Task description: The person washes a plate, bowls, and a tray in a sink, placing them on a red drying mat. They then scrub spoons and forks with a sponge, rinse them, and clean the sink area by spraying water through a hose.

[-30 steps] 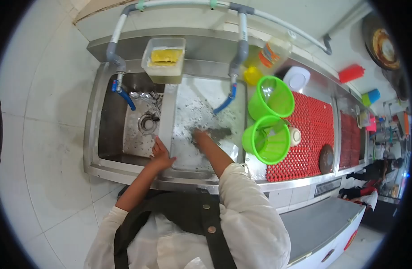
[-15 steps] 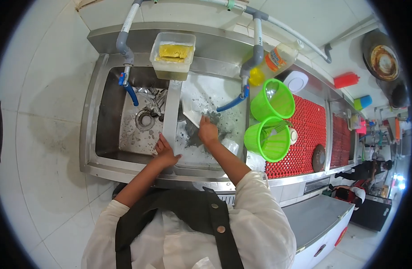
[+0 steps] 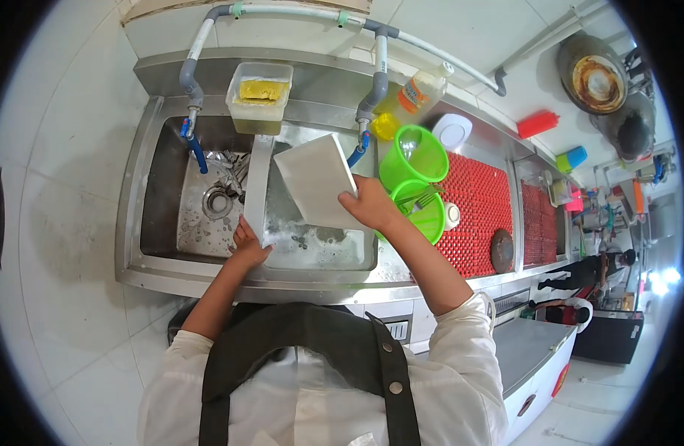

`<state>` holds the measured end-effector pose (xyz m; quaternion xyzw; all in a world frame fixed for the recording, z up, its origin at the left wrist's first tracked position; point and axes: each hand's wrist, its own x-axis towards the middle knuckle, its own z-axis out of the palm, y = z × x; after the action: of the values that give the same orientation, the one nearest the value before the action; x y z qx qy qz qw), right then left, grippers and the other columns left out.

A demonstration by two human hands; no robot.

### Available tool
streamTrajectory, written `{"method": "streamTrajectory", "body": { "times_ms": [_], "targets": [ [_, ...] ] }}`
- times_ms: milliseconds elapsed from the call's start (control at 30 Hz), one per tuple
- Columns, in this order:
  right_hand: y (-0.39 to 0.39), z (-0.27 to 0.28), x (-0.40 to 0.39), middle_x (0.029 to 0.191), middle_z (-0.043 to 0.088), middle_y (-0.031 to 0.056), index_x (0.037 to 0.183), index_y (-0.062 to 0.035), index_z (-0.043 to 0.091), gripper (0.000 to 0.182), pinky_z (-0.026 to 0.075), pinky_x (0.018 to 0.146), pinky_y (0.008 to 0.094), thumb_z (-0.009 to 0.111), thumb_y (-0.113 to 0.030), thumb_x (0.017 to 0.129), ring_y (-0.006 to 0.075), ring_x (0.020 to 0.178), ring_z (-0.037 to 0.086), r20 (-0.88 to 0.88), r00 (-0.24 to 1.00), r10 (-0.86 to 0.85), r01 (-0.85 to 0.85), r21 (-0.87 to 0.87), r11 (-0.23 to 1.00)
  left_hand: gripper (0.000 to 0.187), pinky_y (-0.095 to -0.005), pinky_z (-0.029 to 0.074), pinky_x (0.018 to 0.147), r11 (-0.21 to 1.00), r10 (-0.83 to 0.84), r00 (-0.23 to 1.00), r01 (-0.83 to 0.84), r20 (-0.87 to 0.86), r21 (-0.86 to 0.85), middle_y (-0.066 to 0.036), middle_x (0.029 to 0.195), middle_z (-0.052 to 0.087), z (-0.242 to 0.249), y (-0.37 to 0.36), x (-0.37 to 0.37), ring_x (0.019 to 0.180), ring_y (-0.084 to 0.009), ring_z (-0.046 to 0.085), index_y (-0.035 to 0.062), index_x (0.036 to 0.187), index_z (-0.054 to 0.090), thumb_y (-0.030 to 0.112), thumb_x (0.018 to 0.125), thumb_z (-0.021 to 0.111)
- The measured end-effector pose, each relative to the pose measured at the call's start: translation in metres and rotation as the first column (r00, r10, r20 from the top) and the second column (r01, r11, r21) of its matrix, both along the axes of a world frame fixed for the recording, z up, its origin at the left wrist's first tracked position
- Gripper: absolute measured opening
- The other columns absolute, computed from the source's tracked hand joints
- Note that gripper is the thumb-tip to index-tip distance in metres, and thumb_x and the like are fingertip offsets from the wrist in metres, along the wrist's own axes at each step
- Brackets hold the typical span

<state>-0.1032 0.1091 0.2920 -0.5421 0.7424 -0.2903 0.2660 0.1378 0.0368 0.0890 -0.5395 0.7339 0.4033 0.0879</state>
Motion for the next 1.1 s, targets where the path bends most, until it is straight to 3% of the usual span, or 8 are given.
{"method": "streamTrajectory", "body": {
  "times_ms": [133, 300, 400, 500, 567, 633, 900, 1100],
  "targets": [
    [0.01, -0.063, 0.001, 0.075, 0.056, 0.0264, 0.089, 0.0067, 0.053, 0.028, 0.045, 0.067, 0.0394, 0.051, -0.018, 0.076, 0.039, 0.074, 0.056, -0.083, 0.996, 0.027, -0.022, 0.06, 0.998, 0.114, -0.0624, 0.014, 0.092, 0.999, 0.03, 0.999, -0.03, 0.024, -0.024, -0.018, 0.133, 0.006, 0.01, 0.003, 0.0, 0.123, -0.0353, 0.009, 0.0042, 0.127, -0.023, 0.033, 0.065, 0.068],
    [0.04, -0.219, 0.002, 0.086, 0.059, 0.0227, 0.1, 0.0045, 0.051, 0.034, 0.044, 0.071, 0.0373, 0.054, -0.023, 0.08, 0.0338, 0.08, 0.058, -0.055, 0.904, -0.425, 0.427, 0.042, 0.903, 0.112, -0.0631, 0.014, 0.092, 0.996, 0.057, 0.998, -0.055, 0.018, -0.07, -0.016, 0.133, 0.008, 0.015, 0.007, 0.0, 0.124, -0.0341, 0.009, 0.0051, 0.128, -0.019, 0.032, 0.064, 0.069],
    [0.044, -0.295, -0.008, 0.108, 0.052, 0.0105, 0.113, -0.0008, 0.044, 0.044, 0.039, 0.081, 0.0323, 0.056, -0.027, 0.079, 0.0217, 0.095, 0.05, 0.531, 0.524, -0.666, 0.536, 0.403, 0.742, 0.112, -0.0634, 0.016, 0.092, 0.995, 0.047, 0.997, -0.042, 0.059, -0.092, -0.016, 0.133, 0.009, 0.021, 0.006, -0.002, 0.124, -0.0336, 0.01, 0.0052, 0.129, -0.017, 0.032, 0.063, 0.07],
    [0.035, -0.308, -0.006, 0.107, 0.053, 0.0082, 0.114, -0.0036, 0.044, 0.046, 0.04, 0.08, 0.0331, 0.059, -0.025, 0.076, 0.022, 0.095, 0.051, 0.694, 0.231, -0.681, 0.413, 0.564, 0.715, 0.113, -0.0637, 0.017, 0.091, 0.994, 0.029, 0.992, -0.015, 0.124, -0.11, -0.015, 0.132, 0.009, 0.022, 0.009, -0.007, 0.123, -0.0328, 0.011, 0.0054, 0.129, -0.016, 0.032, 0.062, 0.07],
    [0.024, -0.279, -0.005, 0.107, 0.053, 0.0062, 0.115, -0.0055, 0.044, 0.045, 0.04, 0.079, 0.0329, 0.059, -0.022, 0.075, 0.0215, 0.095, 0.051, 0.618, 0.237, -0.75, 0.411, 0.635, 0.654, 0.113, -0.0638, 0.018, 0.09, 0.992, 0.021, 0.989, -0.003, 0.146, -0.123, -0.015, 0.132, 0.009, 0.023, 0.009, -0.009, 0.123, -0.0326, 0.012, 0.0054, 0.129, -0.016, 0.032, 0.062, 0.071],
    [0.02, -0.272, -0.014, 0.099, 0.054, 0.0093, 0.11, -0.0041, 0.048, 0.037, 0.045, 0.067, 0.0339, 0.055, -0.019, 0.077, 0.0213, 0.08, 0.054, 0.726, 0.434, -0.534, 0.203, 0.499, 0.843, 0.114, -0.0641, 0.018, 0.09, 0.995, 0.021, 0.99, -0.008, 0.137, -0.097, -0.015, 0.132, 0.009, 0.026, 0.007, -0.008, 0.123, -0.033, 0.011, 0.0045, 0.129, -0.016, 0.032, 0.061, 0.071],
    [0.033, -0.132, 0.012, 0.097, 0.054, 0.01, 0.108, -0.0012, 0.044, 0.038, 0.048, 0.071, 0.0355, 0.056, -0.011, 0.073, 0.0203, 0.085, 0.056, 0.747, 0.333, -0.575, 0.187, 0.545, 0.817, 0.115, -0.0612, 0.023, 0.089, 0.997, -0.022, 0.999, 0.024, 0.023, -0.077, -0.023, 0.132, 0.004, 0.027, 0.005, -0.003, 0.12, -0.0398, 0.012, -0.0019, 0.125, -0.02, 0.028, 0.062, 0.071],
    [0.042, -0.004, 0.03, 0.09, 0.057, 0.0072, 0.103, 0.0018, 0.049, 0.038, 0.046, 0.071, 0.0292, 0.06, -0.013, 0.07, 0.0152, 0.083, 0.055, 0.547, 0.752, -0.367, 0.123, 0.432, 0.894, 0.114, -0.0525, 0.018, 0.097, 0.997, -0.036, 0.995, 0.03, -0.096, -0.065, -0.026, 0.132, 0.0, 0.007, 0.002, 0.006, 0.121, -0.0411, 0.009, -0.0047, 0.126, -0.017, 0.03, 0.061, 0.071]
  ]
}}
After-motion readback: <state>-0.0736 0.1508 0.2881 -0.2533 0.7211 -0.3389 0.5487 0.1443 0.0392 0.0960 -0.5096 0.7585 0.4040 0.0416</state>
